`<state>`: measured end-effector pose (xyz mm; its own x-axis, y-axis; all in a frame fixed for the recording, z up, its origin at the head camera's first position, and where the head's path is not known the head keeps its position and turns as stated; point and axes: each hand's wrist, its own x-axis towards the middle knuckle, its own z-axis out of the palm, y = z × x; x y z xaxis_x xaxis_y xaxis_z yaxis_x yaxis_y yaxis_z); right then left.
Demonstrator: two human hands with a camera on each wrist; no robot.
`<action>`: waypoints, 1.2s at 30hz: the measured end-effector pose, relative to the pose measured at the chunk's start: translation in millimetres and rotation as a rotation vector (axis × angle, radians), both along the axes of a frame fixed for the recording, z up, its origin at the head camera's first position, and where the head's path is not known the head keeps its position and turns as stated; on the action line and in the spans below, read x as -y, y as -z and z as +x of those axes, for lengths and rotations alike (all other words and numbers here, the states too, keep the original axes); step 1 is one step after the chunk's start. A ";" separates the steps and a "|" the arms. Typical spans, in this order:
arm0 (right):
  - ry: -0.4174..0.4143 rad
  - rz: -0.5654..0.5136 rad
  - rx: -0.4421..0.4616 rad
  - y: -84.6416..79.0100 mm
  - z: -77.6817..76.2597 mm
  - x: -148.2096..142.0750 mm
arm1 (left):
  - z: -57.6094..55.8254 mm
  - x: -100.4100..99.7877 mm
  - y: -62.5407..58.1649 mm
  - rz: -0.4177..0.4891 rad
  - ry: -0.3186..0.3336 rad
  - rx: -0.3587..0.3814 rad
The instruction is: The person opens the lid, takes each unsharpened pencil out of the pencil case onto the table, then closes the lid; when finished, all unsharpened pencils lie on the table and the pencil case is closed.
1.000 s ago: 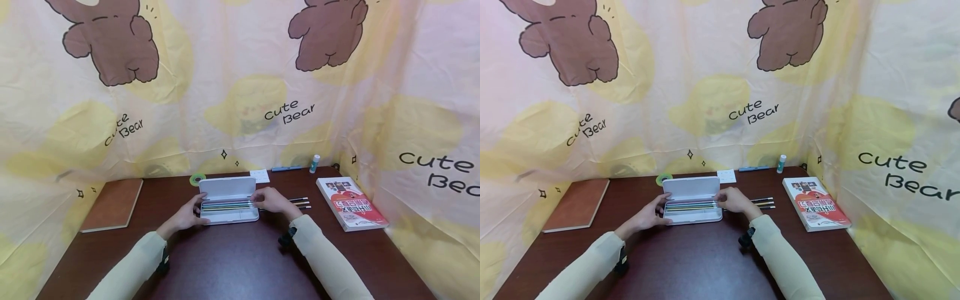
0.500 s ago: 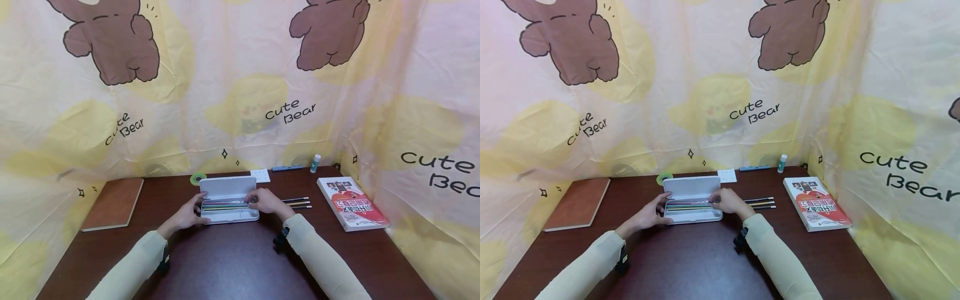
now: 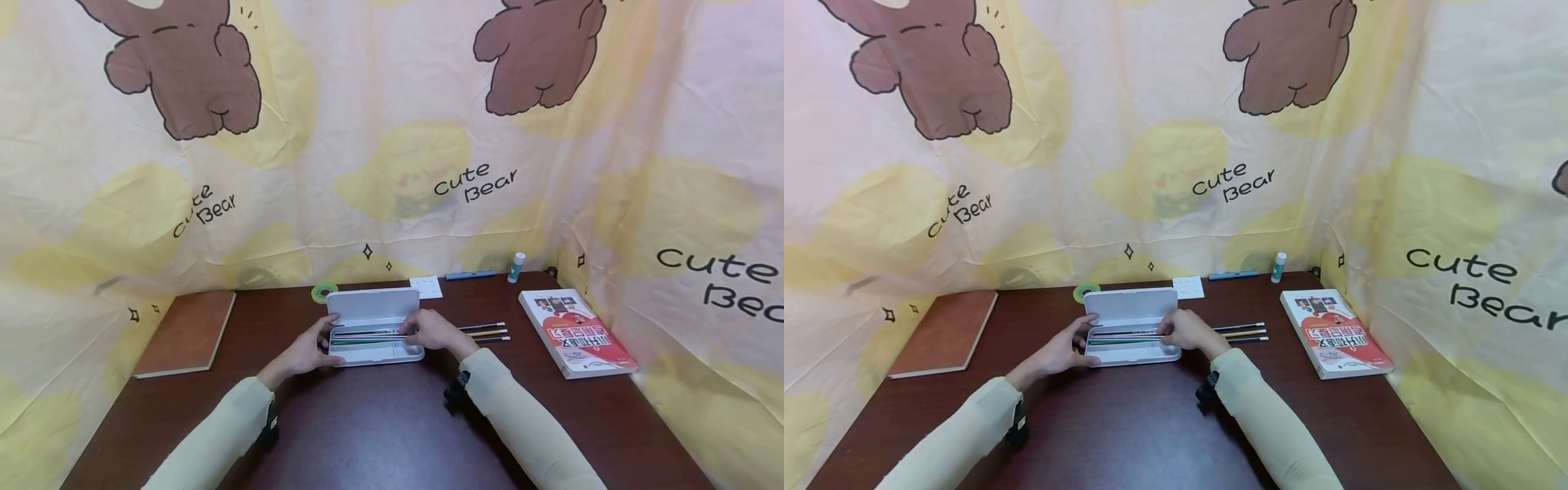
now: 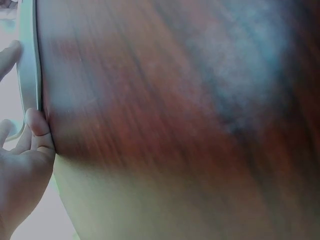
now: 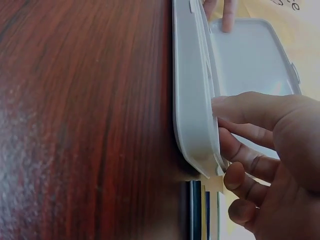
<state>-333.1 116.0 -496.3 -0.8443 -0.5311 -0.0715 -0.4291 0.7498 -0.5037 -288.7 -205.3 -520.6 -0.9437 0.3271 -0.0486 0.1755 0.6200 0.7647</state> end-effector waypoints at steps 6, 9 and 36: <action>-0.009 0.001 -0.007 -0.9 0.8 1.1 | 0.8 -0.2 -0.6 0.017 0.005 -0.004; -0.016 -0.006 -0.004 -2.0 1.3 1.8 | 1.3 -0.8 -0.8 0.022 0.008 -0.008; 0.039 -0.054 -0.003 -11.5 -1.5 -44.2 | 3.3 -1.8 -1.2 -0.006 -0.023 0.014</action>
